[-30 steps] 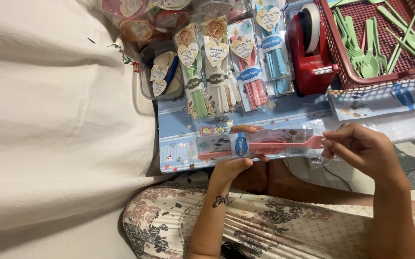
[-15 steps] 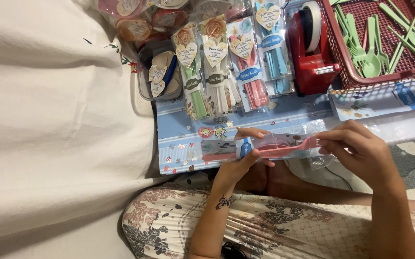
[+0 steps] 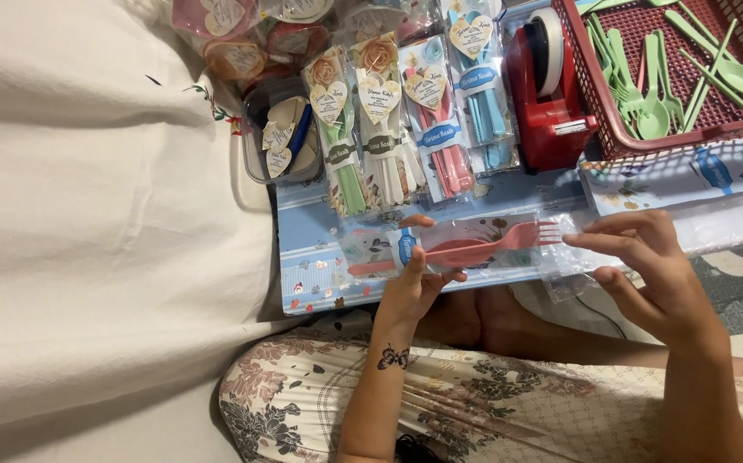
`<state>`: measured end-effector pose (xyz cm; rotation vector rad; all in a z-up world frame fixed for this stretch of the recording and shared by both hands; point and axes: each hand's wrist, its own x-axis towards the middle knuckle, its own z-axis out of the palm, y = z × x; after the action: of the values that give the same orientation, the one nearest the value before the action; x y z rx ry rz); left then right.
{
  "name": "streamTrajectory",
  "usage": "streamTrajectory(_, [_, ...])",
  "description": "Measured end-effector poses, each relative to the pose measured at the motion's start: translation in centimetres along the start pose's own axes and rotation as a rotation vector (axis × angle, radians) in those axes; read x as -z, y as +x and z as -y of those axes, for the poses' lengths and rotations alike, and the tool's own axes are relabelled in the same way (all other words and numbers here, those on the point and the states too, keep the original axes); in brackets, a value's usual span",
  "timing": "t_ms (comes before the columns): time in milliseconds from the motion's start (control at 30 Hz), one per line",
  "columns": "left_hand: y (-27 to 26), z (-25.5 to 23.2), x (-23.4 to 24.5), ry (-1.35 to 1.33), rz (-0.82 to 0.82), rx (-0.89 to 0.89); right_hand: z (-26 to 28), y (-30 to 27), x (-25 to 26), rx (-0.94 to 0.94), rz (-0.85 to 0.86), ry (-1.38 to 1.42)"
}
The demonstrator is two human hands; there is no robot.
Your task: Packaging plastic spoons and forks into individual plastic sleeves and sealing them with stickers.
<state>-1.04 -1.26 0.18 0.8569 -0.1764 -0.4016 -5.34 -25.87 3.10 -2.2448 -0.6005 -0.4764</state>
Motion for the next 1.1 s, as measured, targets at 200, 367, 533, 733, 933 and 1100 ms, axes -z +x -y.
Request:
streamTrajectory(200, [-0.4,-0.9,-0.9,-0.006,-0.023,0.013,0.3,-0.1,-0.1,-0.052,0.081,0.091])
streamTrajectory(367, [0.4,1.4,1.6,-0.097,0.045,0.024,0.7,0.3,0.2,-0.049,0.064,0.05])
streamTrajectory(533, [0.0,0.0,-0.1,-0.044,0.016,0.002,0.8,0.4,-0.1,-0.058,0.095,0.106])
streamTrajectory(733, [0.3,0.7,0.6,-0.022,0.034,0.04,1.4,0.5,-0.5,-0.086,0.18,0.091])
streamTrajectory(933, [0.3,0.2,0.3,-0.047,0.005,0.061,1.2,0.5,-0.4,-0.095,0.189,0.128])
streamTrajectory(1100, [0.0,-0.2,-0.2,0.022,0.024,0.052,0.7,0.2,-0.7,-0.055,0.195,0.126])
